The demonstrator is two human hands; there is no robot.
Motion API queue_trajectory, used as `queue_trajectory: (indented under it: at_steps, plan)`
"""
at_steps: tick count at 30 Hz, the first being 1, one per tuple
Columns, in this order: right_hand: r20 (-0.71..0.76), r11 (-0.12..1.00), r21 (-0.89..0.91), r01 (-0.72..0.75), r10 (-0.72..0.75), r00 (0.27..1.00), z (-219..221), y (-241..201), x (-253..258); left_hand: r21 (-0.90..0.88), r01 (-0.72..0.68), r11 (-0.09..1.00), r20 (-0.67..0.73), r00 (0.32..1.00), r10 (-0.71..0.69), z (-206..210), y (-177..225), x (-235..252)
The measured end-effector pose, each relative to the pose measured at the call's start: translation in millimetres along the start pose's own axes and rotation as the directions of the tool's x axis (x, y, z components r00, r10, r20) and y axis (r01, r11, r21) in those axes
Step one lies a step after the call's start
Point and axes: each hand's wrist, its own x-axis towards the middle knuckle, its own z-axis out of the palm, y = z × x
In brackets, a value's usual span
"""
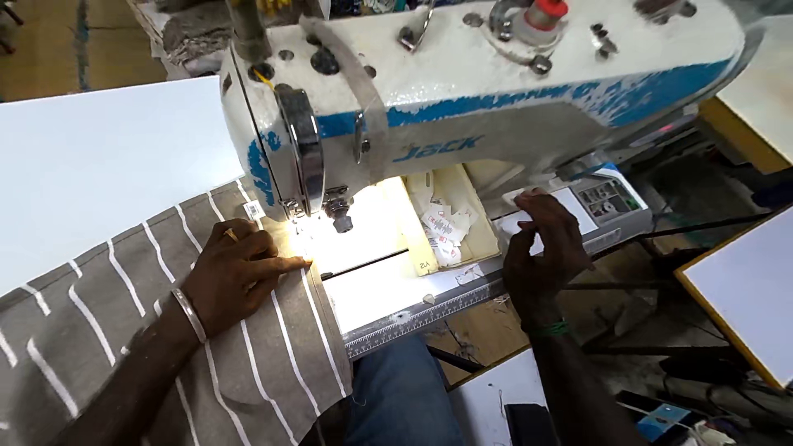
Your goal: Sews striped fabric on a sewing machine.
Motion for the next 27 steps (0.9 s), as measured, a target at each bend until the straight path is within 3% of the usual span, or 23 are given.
queue_trajectory:
  at_steps: [5,8,10,12,13,14,16,17,18,20,22,25,27]
  plan:
    - [-0.014,0.984,-0.152,0.091,-0.094,0.995,-63,-2,70,-0.001,0.045,0.999,0.026,0.999,-0.045,-2,-8,6]
    - [0.032,0.979,-0.089,-0.183,0.186,0.982,-81,32,161,0.062,0.174,0.983,0.086,0.980,-0.179,-16,16,2]
    - [0.111,0.884,0.099,-0.458,0.447,0.887,-74,54,209,0.073,0.301,0.951,0.053,0.951,-0.305,-28,45,-20]
    - [0.275,0.660,0.212,-0.720,0.667,0.692,-65,55,234,0.064,0.451,0.890,-0.014,0.892,-0.452,-36,70,-64]
    - [0.312,0.583,0.252,-0.772,0.706,0.635,-61,56,237,0.059,0.527,0.848,-0.053,0.850,-0.525,-38,82,-92]
    - [0.291,0.552,0.308,-0.775,0.721,0.629,-58,57,233,0.063,0.594,0.802,-0.097,0.804,-0.587,-40,95,-120]
    - [0.169,0.579,0.458,-0.675,0.689,0.705,-56,60,207,0.107,0.715,0.691,-0.166,0.698,-0.697,-44,117,-163]
    - [0.123,0.653,0.472,-0.593,0.617,0.777,-61,71,184,0.136,0.762,0.633,-0.184,0.648,-0.739,-45,120,-181]
    - [0.091,0.756,0.414,-0.506,0.519,0.850,-66,89,164,0.176,0.796,0.579,-0.183,0.604,-0.775,-44,119,-196]
    - [0.127,0.912,0.102,-0.397,0.384,0.915,-73,99,142,0.301,0.821,0.485,-0.135,0.540,-0.831,-46,107,-217]
    - [0.226,0.898,-0.041,-0.439,0.436,0.871,-73,88,149,0.387,0.788,0.479,-0.107,0.554,-0.826,-55,80,-224]
    - [0.170,0.797,0.166,-0.581,0.557,0.813,-61,56,190,0.409,0.685,0.603,-0.049,0.676,-0.735,-81,17,-217]
    - [0.181,0.893,0.194,-0.405,0.373,0.910,-75,40,192,0.386,0.589,0.709,0.041,0.757,-0.652,-101,-21,-195]
